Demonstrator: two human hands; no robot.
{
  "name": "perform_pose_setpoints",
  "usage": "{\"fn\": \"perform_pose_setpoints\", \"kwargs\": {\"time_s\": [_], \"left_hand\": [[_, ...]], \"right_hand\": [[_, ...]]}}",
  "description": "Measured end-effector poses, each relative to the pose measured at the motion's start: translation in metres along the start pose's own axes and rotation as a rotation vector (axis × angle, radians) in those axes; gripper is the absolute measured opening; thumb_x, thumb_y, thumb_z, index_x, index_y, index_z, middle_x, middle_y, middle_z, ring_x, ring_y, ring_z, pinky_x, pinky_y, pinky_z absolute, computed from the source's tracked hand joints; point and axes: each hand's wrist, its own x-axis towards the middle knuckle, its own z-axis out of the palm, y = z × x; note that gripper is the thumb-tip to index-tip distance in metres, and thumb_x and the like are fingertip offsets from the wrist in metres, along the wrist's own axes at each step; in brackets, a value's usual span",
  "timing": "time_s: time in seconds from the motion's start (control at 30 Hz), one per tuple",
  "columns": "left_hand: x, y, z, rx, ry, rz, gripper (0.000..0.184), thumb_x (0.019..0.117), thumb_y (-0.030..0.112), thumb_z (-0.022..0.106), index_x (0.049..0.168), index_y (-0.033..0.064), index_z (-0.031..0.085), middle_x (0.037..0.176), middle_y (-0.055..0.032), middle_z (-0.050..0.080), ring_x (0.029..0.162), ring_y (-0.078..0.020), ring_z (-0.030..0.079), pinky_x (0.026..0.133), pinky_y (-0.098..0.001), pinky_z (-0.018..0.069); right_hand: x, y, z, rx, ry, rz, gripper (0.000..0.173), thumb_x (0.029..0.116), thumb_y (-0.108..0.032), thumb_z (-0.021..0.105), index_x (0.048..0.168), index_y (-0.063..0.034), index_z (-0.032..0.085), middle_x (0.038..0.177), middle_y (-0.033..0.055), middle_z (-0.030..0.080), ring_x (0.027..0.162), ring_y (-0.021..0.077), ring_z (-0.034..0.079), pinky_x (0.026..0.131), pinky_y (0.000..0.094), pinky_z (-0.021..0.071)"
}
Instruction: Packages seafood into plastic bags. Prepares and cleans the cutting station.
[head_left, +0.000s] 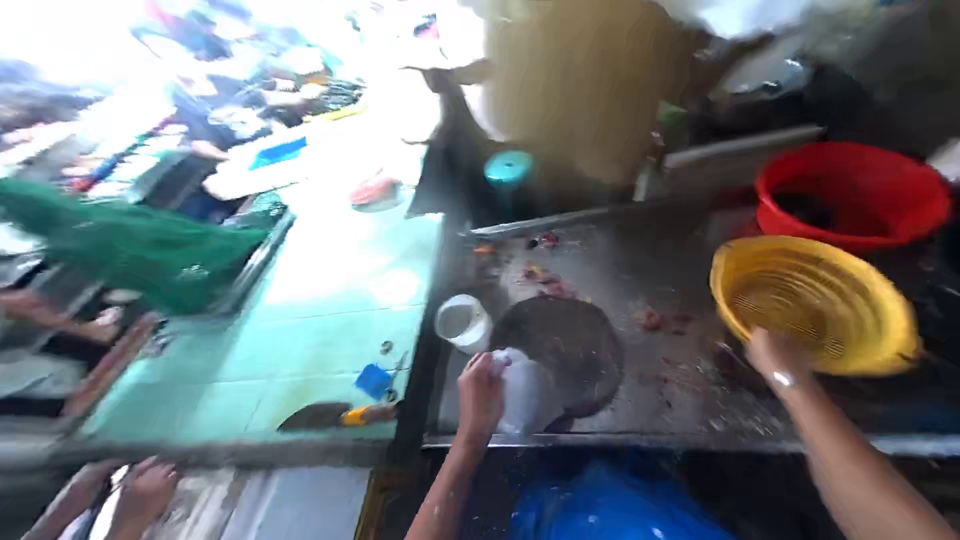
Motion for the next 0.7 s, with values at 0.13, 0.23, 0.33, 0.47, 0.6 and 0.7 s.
{"fn": "perform_pose_setpoints", "kwargs": {"time_s": [0.13,0.23,0.33,0.47,0.6,0.7], "left_hand": [[0.044,0.044,-0.045,-0.139,0.070,0.140,0.019,0.1004,0.006,0.055,0.103,-0.0001,0.073,0.097,-0.0087,0.073,0.087,-0.0151,0.069,0.083,-0.0356,0.0588],[0.072,0.076,-0.083,-0.213,0.131,0.322,0.017,0.0998,0.003,0.055,0.101,0.0006,0.071,0.096,-0.0069,0.070,0.084,-0.0127,0.066,0.076,-0.0324,0.0585],[0.084,0.091,-0.123,-0.225,0.205,0.429,0.018,0.1010,0.006,0.052,0.101,0.0017,0.070,0.098,-0.0053,0.068,0.087,-0.0106,0.064,0.078,-0.0289,0.0562],[0.074,0.044,-0.168,-0.229,0.198,0.341,0.018,0.1019,0.009,0.053,0.099,0.0040,0.070,0.094,-0.0044,0.068,0.081,-0.0124,0.066,0.073,-0.0323,0.0598],[0.059,-0.045,-0.189,-0.231,0.062,0.209,0.023,0.1024,0.009,0.052,0.099,0.0009,0.073,0.094,-0.0039,0.072,0.089,-0.0112,0.070,0.085,-0.0338,0.0601],[0.058,-0.089,-0.210,-0.240,-0.036,0.114,0.021,0.0998,0.017,0.061,0.097,0.0031,0.076,0.094,-0.0022,0.074,0.088,-0.0085,0.070,0.083,-0.0302,0.0603]], "right_hand": [[-0.024,-0.027,-0.029,-0.209,-0.336,-0.253,0.038,0.0914,-0.004,0.068,0.129,-0.0021,0.066,0.116,0.0346,0.067,0.107,0.0578,0.064,0.085,0.0773,0.0491],[-0.054,-0.072,-0.031,-0.307,-0.226,-0.714,0.020,0.0872,0.001,0.071,0.106,-0.0031,0.076,0.097,0.0266,0.073,0.093,0.0502,0.070,0.084,0.0703,0.0517],[-0.059,-0.125,-0.018,-0.233,0.013,-1.164,0.016,0.0796,0.007,0.075,0.088,-0.0072,0.078,0.078,0.0173,0.072,0.079,0.0419,0.071,0.077,0.0636,0.0551],[-0.067,-0.213,-0.009,-0.008,0.100,-1.424,0.014,0.0851,-0.001,0.070,0.086,-0.0142,0.075,0.077,0.0063,0.070,0.079,0.0304,0.070,0.089,0.0566,0.0543],[-0.059,-0.282,0.012,0.213,0.217,-1.491,0.021,0.0967,-0.011,0.055,0.083,-0.0180,0.069,0.077,-0.0010,0.068,0.080,0.0200,0.067,0.091,0.0470,0.0521],[-0.053,-0.320,0.038,0.257,0.169,-1.537,0.021,0.0996,-0.014,0.055,0.084,-0.0181,0.068,0.075,-0.0011,0.066,0.077,0.0191,0.064,0.090,0.0464,0.0510]]}}
